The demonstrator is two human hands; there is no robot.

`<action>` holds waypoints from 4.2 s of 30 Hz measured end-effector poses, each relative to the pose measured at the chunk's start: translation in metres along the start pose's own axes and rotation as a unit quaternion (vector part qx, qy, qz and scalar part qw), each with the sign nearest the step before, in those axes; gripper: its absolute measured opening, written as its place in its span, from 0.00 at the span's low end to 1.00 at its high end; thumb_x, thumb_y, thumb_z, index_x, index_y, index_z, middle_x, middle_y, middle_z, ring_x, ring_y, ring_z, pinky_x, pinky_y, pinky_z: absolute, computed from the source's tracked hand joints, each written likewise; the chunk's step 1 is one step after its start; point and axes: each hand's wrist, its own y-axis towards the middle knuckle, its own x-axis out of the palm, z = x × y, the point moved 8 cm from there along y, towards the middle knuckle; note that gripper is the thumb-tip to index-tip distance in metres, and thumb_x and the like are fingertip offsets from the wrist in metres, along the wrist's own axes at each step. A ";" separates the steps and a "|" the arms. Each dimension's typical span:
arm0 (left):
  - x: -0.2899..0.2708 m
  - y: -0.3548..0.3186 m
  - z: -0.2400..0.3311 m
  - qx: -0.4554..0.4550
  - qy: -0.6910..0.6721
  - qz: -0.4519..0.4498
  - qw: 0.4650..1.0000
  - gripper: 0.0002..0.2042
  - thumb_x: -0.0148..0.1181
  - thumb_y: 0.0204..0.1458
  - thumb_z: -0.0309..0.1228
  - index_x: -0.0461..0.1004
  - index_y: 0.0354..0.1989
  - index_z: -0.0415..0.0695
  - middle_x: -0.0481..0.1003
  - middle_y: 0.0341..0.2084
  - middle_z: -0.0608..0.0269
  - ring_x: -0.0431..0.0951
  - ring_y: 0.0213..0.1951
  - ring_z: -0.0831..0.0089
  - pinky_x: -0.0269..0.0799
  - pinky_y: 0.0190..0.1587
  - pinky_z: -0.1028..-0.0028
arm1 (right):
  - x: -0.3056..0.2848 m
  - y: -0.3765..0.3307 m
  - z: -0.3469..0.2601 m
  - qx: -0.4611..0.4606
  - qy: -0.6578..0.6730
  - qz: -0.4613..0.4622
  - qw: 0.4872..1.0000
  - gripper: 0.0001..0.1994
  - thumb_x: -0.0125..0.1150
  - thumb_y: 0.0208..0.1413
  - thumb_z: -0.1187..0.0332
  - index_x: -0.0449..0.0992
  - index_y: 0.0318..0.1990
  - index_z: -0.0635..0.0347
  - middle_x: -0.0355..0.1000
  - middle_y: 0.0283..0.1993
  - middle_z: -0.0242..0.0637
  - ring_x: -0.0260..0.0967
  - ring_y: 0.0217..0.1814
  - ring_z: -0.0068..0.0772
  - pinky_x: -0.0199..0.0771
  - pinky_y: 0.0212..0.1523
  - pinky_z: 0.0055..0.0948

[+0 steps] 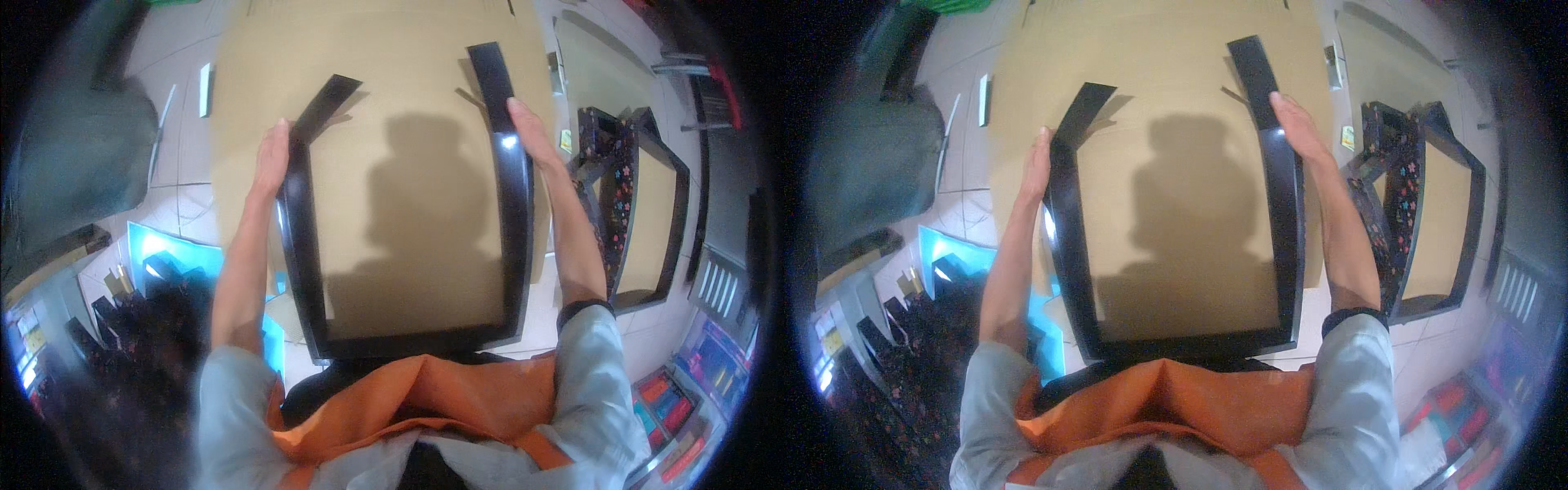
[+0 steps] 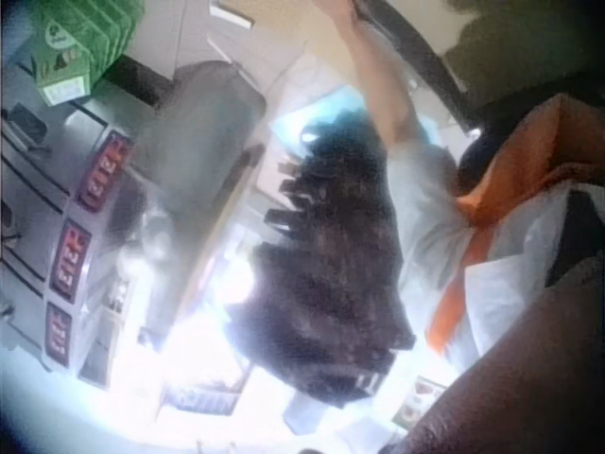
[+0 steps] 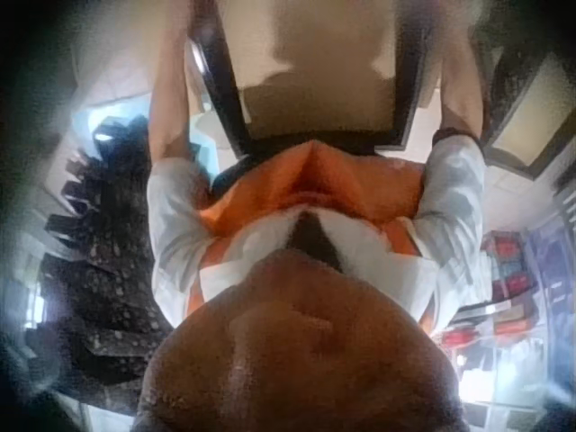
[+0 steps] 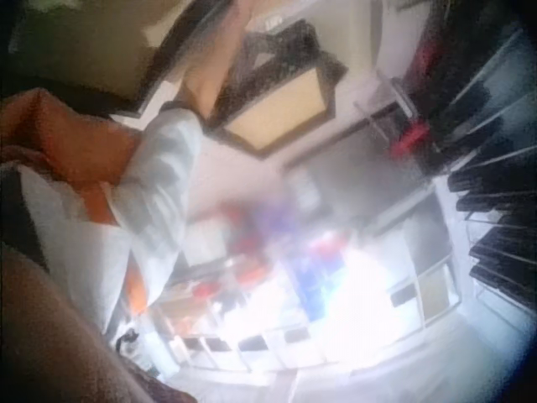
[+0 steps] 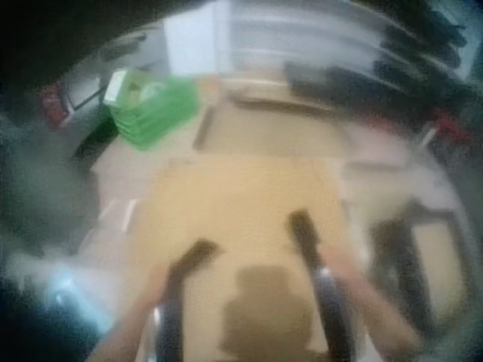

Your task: The person assembles rectangular frames by hand on a tiled floor. They place four black frame pieces around a square cardboard sheet to form a complete frame, then lift and stack the finished unit with others. The process is repeated for multiple frames.

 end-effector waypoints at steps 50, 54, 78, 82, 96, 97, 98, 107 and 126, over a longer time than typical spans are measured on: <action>-0.017 -0.003 0.012 0.040 0.166 0.127 0.977 0.26 0.65 0.38 0.44 0.68 0.34 0.31 0.72 0.31 0.42 0.72 0.35 0.53 0.66 0.39 0.65 | -0.002 -0.006 0.010 0.082 0.041 0.103 0.990 0.37 0.67 0.38 0.55 0.57 0.50 0.74 0.59 0.54 0.57 0.61 0.53 0.47 0.61 0.52 0.34; -0.009 -0.007 0.014 0.071 0.156 0.140 0.975 0.25 0.64 0.40 0.43 0.67 0.35 0.32 0.71 0.32 0.43 0.71 0.36 0.52 0.66 0.40 0.64 | -0.015 -0.014 0.014 0.040 -0.050 0.170 0.983 0.30 0.65 0.41 0.56 0.63 0.43 0.73 0.62 0.49 0.55 0.63 0.48 0.47 0.63 0.48 0.35; -0.011 -0.021 0.026 0.132 0.105 0.105 0.980 0.10 0.57 0.47 0.26 0.68 0.37 0.37 0.68 0.34 0.55 0.70 0.37 0.65 0.65 0.42 0.72 | -0.011 -0.033 0.000 -0.017 -0.099 0.159 0.982 0.19 0.61 0.45 0.64 0.65 0.41 0.65 0.63 0.45 0.47 0.61 0.49 0.46 0.60 0.51 0.34; -0.017 -0.028 0.031 0.188 0.068 0.112 0.973 0.08 0.56 0.43 0.19 0.68 0.34 0.39 0.70 0.33 0.56 0.71 0.38 0.64 0.65 0.42 0.73 | -0.015 -0.037 0.000 -0.101 -0.053 0.178 0.977 0.13 0.60 0.46 0.70 0.67 0.39 0.62 0.63 0.50 0.43 0.62 0.52 0.42 0.61 0.52 0.31; -0.027 -0.077 0.039 0.289 0.199 -0.038 0.935 0.12 0.53 0.40 0.16 0.69 0.36 0.40 0.69 0.45 0.57 0.66 0.50 0.58 0.54 0.57 0.60 | 0.014 -0.061 -0.029 -0.185 -0.108 -0.106 0.971 0.15 0.57 0.44 0.78 0.68 0.41 0.53 0.55 0.61 0.33 0.39 0.68 0.46 0.43 0.64 0.41; -0.028 -0.080 0.046 0.279 0.227 -0.071 0.930 0.12 0.54 0.41 0.18 0.69 0.36 0.40 0.68 0.47 0.58 0.65 0.51 0.58 0.52 0.58 0.59 | 0.013 -0.065 -0.040 -0.197 -0.180 -0.138 0.954 0.15 0.57 0.44 0.76 0.68 0.42 0.53 0.54 0.62 0.34 0.39 0.68 0.45 0.43 0.64 0.41; -0.026 -0.082 0.048 0.268 0.255 -0.101 0.923 0.12 0.55 0.42 0.21 0.69 0.37 0.41 0.67 0.48 0.58 0.65 0.52 0.58 0.50 0.59 0.58 | 0.008 -0.067 -0.048 -0.210 -0.252 -0.167 0.930 0.16 0.58 0.44 0.74 0.68 0.43 0.53 0.54 0.62 0.34 0.39 0.68 0.45 0.43 0.63 0.41; 0.010 -0.010 0.044 0.119 0.234 -0.260 0.929 0.19 0.58 0.44 0.33 0.67 0.46 0.40 0.68 0.44 0.48 0.68 0.47 0.53 0.63 0.50 0.65 | 0.045 0.006 -0.036 -0.140 -0.247 -0.346 0.894 0.22 0.62 0.41 0.63 0.65 0.44 0.61 0.63 0.50 0.44 0.58 0.54 0.47 0.58 0.53 0.35; 0.009 -0.025 0.028 0.160 0.498 -0.050 0.851 0.10 0.49 0.43 0.23 0.66 0.36 0.47 0.70 0.31 0.59 0.70 0.36 0.56 0.69 0.37 0.62 | 0.040 -0.004 -0.038 -0.136 -0.491 -0.107 0.854 0.08 0.49 0.45 0.73 0.66 0.35 0.55 0.70 0.32 0.41 0.69 0.37 0.44 0.70 0.35 0.41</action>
